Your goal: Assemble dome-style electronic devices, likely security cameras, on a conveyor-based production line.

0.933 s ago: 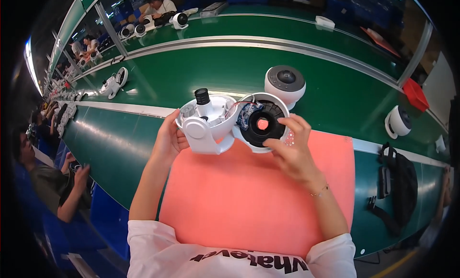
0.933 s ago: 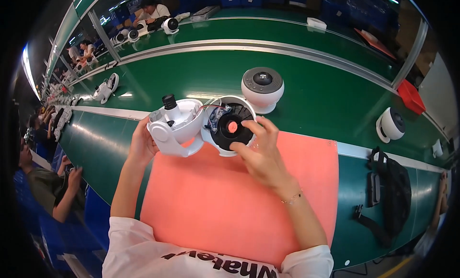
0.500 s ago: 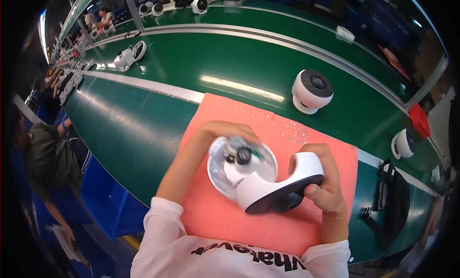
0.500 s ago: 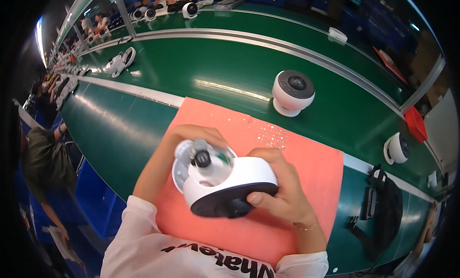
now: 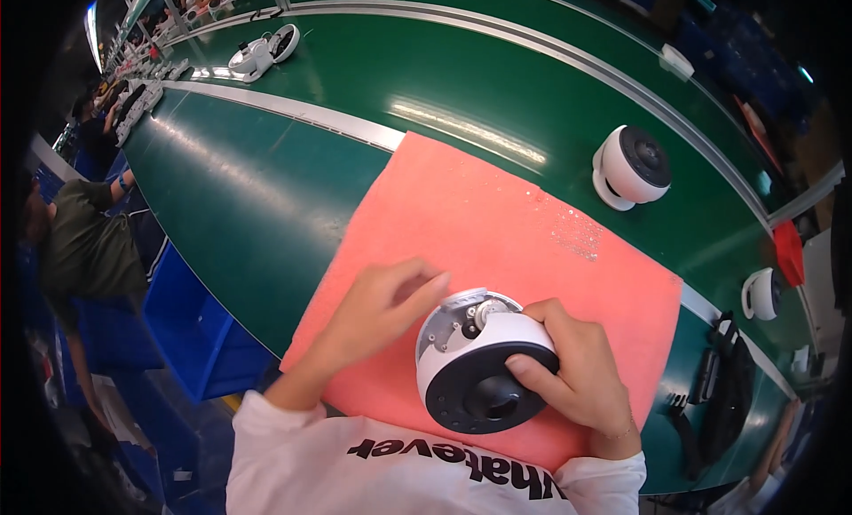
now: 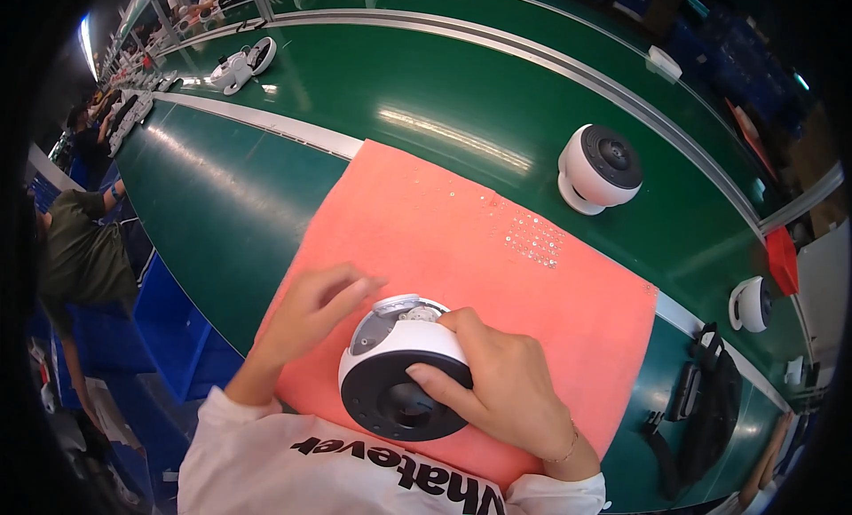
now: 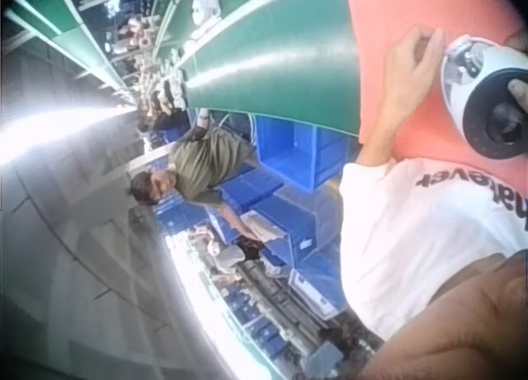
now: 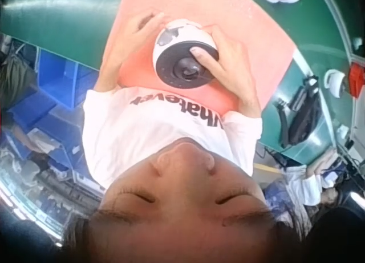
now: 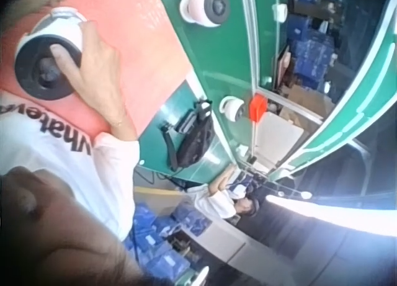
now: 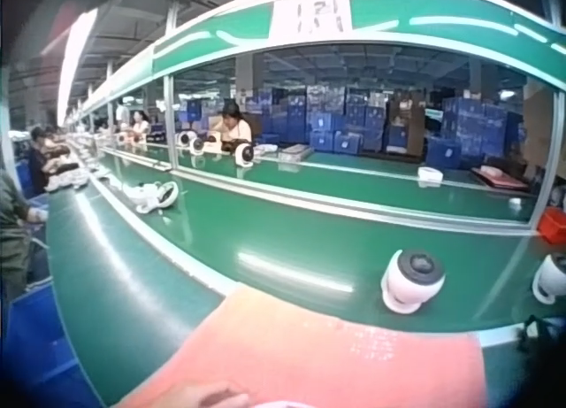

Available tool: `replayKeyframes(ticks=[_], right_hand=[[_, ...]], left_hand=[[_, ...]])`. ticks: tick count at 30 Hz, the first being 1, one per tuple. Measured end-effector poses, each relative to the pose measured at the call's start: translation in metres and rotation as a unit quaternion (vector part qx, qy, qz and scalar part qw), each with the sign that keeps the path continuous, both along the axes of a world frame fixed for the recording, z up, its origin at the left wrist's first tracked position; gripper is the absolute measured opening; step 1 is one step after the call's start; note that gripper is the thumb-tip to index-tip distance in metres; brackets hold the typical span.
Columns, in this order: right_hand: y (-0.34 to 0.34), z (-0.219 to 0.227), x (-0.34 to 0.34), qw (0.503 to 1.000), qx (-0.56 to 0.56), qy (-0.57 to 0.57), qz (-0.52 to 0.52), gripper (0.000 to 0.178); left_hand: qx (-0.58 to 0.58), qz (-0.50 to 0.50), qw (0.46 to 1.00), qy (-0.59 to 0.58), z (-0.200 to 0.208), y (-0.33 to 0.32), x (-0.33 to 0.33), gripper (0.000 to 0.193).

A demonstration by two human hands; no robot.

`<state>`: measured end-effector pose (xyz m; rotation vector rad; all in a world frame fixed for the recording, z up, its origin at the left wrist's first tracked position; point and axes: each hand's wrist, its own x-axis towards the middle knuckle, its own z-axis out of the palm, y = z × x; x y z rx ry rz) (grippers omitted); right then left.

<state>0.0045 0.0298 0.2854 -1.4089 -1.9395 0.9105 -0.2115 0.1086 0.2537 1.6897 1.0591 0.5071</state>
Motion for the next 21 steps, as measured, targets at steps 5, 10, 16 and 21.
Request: replayKeyframes(ticks=[5, 10, 16, 21], right_hand=[[0.005, -0.001, -0.011, 0.994, -0.024, 0.053, -0.093, 0.032], [0.005, -0.003, -0.017, 0.997, -0.013, 0.012, -0.07, 0.031], [0.007, -0.002, -0.013, 0.997, 0.018, -0.023, -0.074, 0.031], [0.01, -0.001, -0.009, 0.998, 0.005, 0.008, -0.06, 0.032]], left_hand=[[0.022, 0.088, 0.992, -0.083, -0.009, -0.055, -0.032, 0.027], [0.164, -0.019, 0.983, 0.075, 0.018, -0.056, -0.021, 0.049], [0.148, -0.057, 0.979, 0.131, 0.024, -0.046, -0.03, 0.059], [0.175, -0.096, 0.975, 0.101, 0.017, -0.057, -0.045, 0.064]])
